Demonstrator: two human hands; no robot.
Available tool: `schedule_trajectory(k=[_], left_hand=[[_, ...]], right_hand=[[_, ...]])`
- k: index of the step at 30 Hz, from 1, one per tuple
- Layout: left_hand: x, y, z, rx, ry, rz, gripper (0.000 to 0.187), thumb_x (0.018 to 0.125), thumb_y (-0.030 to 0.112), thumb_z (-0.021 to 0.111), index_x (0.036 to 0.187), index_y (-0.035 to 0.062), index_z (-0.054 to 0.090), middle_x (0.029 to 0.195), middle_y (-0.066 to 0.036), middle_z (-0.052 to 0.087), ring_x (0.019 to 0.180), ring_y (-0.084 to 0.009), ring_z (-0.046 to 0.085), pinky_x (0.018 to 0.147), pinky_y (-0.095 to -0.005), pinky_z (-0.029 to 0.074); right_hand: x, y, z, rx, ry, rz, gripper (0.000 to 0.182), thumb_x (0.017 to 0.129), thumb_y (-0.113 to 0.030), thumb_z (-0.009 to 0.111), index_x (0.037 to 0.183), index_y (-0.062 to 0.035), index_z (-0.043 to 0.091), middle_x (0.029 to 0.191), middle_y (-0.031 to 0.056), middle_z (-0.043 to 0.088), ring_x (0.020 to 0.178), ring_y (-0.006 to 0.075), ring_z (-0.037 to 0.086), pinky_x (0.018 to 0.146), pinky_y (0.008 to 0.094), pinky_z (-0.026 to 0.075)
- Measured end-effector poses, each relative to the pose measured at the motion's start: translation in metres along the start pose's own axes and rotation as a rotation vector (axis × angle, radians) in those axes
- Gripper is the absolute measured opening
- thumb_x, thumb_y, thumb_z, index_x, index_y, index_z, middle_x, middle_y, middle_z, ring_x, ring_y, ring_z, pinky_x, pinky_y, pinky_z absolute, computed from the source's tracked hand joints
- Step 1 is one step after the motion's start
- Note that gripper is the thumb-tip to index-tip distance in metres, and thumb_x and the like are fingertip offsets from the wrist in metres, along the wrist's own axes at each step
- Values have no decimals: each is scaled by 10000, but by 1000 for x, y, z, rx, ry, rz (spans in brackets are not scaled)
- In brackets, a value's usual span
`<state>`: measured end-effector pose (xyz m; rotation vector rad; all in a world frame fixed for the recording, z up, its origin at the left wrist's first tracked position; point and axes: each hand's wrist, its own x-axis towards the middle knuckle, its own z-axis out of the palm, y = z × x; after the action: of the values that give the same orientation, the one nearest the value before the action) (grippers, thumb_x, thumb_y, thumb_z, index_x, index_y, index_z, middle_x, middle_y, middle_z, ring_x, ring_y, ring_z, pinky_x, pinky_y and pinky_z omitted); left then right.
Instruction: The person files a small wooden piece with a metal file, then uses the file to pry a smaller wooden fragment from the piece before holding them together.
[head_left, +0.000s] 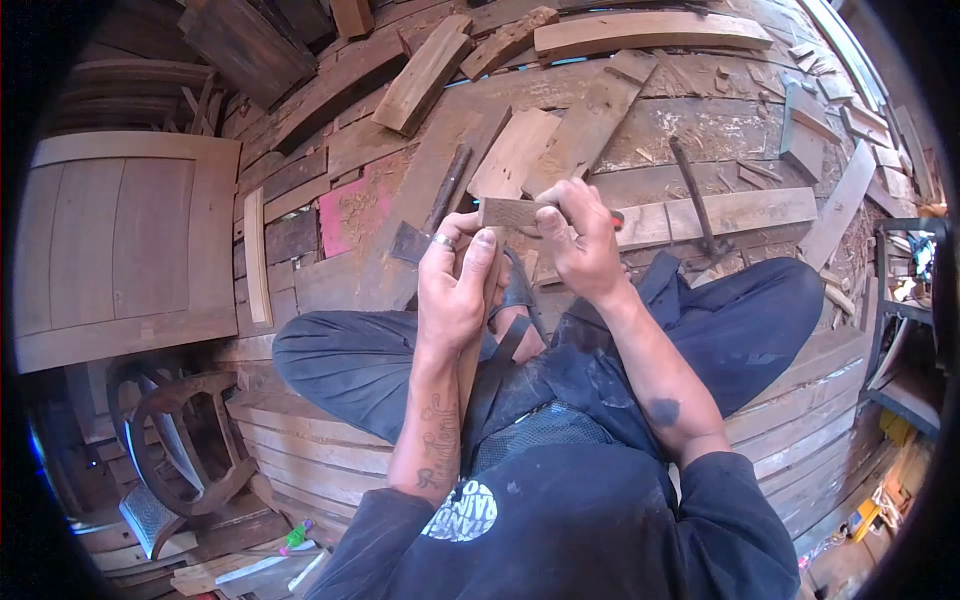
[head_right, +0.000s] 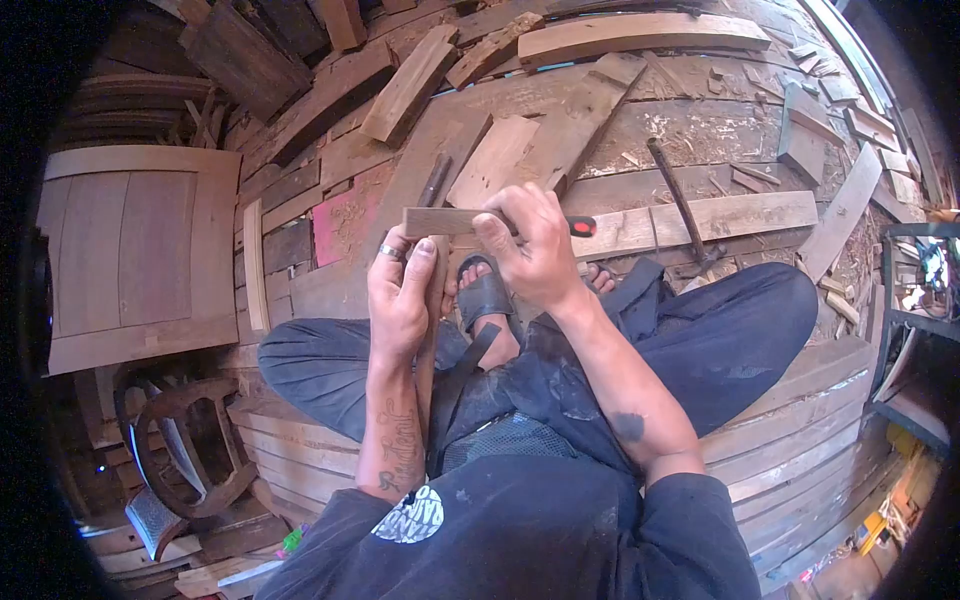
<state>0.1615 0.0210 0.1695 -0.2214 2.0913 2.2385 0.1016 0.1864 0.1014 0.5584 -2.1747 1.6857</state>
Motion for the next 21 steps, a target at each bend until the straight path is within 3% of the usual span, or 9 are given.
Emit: schedule_trajectory(k=[2,5,8,12,15,19,21], left_hand=[[0,-3,-1,3,5,-31,214,1090,207,563,1199,27,604,778,-11,612,632,-58,539,557,-221,432],[0,2,-3,28,-20,5,217,1098,196,536,1199,16,602,788,-24,616,635,-70,555,581,-230,479],[0,4,-8,-52,46,97,283,1108,187,496,1270,-28,584,901,-99,641,621,-105,582,494,-235,453],[-2,10,-11,-74,39,83,336,1117,187,465,1340,-37,579,964,-124,646,657,-130,612,512,-236,478],[-4,14,-10,-64,-6,58,349,1127,218,464,1355,-18,579,910,-95,693,682,-119,638,601,-247,537],[0,13,-7,-100,0,67,271,1125,167,442,1284,-16,562,915,-125,643,586,-123,573,467,-235,451],[0,12,-9,-107,5,81,243,1116,176,478,1249,-3,578,888,-102,662,614,-103,590,479,-225,456]], right_hand=[[7,-15,-1,75,32,-3,349,1008,-358,632,862,-41,619,773,99,582,776,298,547,752,397,397],[-9,8,7,-64,-33,-38,349,1028,-352,617,871,-40,628,769,110,587,750,309,547,721,401,401],[-24,28,6,116,-59,321,385,1078,-365,564,902,-24,602,801,94,577,734,231,566,693,378,471],[-1,1,-3,466,15,336,434,1118,-402,480,947,-10,554,905,30,518,845,79,543,730,291,576],[-4,-6,0,486,61,309,409,1115,-369,500,936,-8,575,858,53,531,806,117,548,712,322,536],[-13,0,5,269,6,214,381,1080,-343,554,905,-9,603,802,103,557,781,244,551,734,378,453],[-10,-4,10,263,2,140,372,1057,-343,579,890,-13,616,783,125,567,782,309,538,747,397,413]])
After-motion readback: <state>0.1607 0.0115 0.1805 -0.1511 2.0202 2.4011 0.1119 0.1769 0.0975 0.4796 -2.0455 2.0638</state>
